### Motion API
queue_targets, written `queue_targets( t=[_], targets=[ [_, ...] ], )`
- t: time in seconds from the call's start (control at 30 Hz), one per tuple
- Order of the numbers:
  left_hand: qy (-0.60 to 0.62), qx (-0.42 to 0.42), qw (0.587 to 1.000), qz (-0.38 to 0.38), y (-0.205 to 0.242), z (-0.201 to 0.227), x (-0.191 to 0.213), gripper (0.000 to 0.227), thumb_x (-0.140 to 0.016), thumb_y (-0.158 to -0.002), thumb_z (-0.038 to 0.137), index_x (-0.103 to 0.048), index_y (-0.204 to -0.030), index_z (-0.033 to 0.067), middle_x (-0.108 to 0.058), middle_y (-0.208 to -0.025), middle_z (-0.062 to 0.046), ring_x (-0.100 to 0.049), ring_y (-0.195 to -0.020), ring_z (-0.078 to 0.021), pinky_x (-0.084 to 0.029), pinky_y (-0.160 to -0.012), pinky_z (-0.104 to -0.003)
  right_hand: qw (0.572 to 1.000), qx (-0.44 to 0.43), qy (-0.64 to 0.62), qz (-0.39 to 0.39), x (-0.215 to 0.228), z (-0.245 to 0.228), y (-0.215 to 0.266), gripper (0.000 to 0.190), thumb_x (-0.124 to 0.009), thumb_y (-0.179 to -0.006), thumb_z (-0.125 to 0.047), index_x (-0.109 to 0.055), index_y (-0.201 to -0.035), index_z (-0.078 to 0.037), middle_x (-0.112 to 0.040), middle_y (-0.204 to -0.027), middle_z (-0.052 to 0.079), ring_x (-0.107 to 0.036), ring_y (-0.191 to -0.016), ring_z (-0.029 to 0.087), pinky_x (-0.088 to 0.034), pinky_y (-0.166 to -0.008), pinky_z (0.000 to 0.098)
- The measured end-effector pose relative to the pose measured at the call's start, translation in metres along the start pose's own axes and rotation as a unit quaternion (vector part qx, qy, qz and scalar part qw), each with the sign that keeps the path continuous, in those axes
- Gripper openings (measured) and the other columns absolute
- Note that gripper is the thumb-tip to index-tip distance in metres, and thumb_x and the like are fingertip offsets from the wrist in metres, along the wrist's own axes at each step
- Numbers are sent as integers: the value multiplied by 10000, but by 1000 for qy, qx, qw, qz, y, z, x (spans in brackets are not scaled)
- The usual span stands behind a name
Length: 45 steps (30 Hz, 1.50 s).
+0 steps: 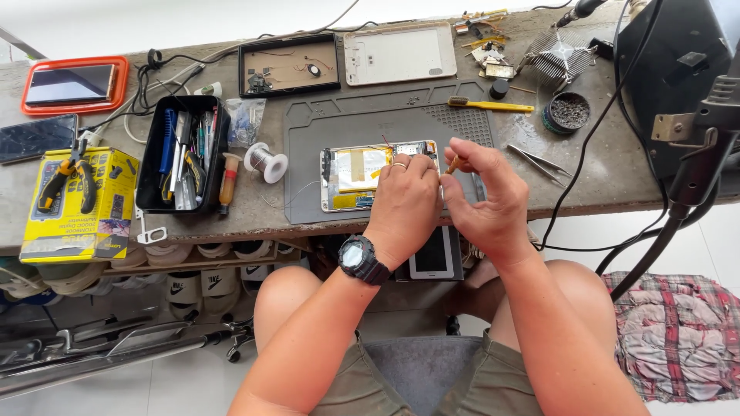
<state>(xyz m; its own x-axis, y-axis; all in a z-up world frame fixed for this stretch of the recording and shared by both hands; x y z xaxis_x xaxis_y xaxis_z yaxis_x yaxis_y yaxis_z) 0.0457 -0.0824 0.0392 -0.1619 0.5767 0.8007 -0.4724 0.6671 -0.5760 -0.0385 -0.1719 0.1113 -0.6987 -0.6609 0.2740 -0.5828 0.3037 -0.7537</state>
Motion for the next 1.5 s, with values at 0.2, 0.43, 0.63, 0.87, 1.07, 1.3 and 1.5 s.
queue_targets(
  t=[0.2, 0.43, 0.63, 0.87, 1.07, 1.3, 1.5],
  targets=[
    [5, 3, 1000, -2, 2, -3, -9, 97, -730, -912, 139, -766, -910, 50, -620, -982, -62, -614, -962, -264, -488, -808, -410, 1000, -10, -12, 4, -3, -1, -1, 455, -740, -949, 166, -691, -1387, 52, -791, -1145, 216, -818, -994, 354, -679, -843, 452],
    [1, -8, 1000, -24, -4, 1, 5, 151, -688, -957, 141, -776, -961, 18, -642, -1002, -94, -620, -977, -272, -492, -815, -405, 998, -22, -19, 47, 17, 11, -4, 360, -703, -1015, 183, -630, -1360, 111, -765, -1094, 264, -810, -931, 378, -682, -783, 466],
    [-33, -42, 997, -56, -3, 5, -5, 136, -702, -942, 88, -784, -990, -10, -638, -1003, -127, -607, -957, -273, -512, -839, -414, 989, -54, 91, 107, 57, 48, 7, 209, -840, -1076, 94, -633, -1099, 79, -719, -1041, 189, -795, -902, 329, -656, -729, 367],
    [-33, -41, 997, -62, -15, 9, 2, 232, -589, -1037, 139, -746, -1038, -32, -594, -1067, -138, -606, -1007, -314, -514, -838, -422, 970, -52, 232, 44, 53, 72, 21, 198, -860, -987, 60, -698, -937, -41, -604, -923, 78, -713, -831, 308, -616, -655, 388],
    [25, 19, 999, 19, -48, -29, 31, 315, -476, -1079, 222, -636, -980, -31, -551, -1021, -152, -614, -937, -423, -520, -785, -493, 954, -49, 288, -66, 32, 80, 31, 142, -728, -987, 24, -752, -1078, -83, -605, -998, 111, -693, -970, 394, -598, -843, 458],
    [2, 46, 998, -32, -100, -109, -25, 258, -593, -1055, 313, -642, -903, 111, -646, -854, -107, -737, -841, -426, -585, -740, -521, 950, -50, 303, -55, 29, 78, 27, 171, -775, -976, -28, -772, -1131, -98, -662, -1099, 93, -705, -1081, 340, -568, -951, 445],
    [-19, 64, 984, -164, -149, -127, -95, 196, -723, -974, 275, -768, -912, 95, -715, -848, -148, -775, -877, -397, -665, -747, -517, 967, -38, 251, 2, 31, 50, 8, 130, -800, -1010, -39, -794, -1098, -135, -707, -1084, 59, -722, -1033, 319, -571, -939, 438]
  ],
)
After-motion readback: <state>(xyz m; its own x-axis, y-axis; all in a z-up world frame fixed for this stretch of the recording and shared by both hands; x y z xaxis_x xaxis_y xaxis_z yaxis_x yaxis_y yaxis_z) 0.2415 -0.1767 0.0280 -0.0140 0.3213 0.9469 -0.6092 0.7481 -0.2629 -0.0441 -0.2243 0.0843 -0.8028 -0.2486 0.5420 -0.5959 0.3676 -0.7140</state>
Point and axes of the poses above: each hand's wrist, its own y-axis away from the middle knuckle, its own x-axis out of the back of the hand, z = x × y, the point moved 8 cm from there along -y, towards the middle knuckle
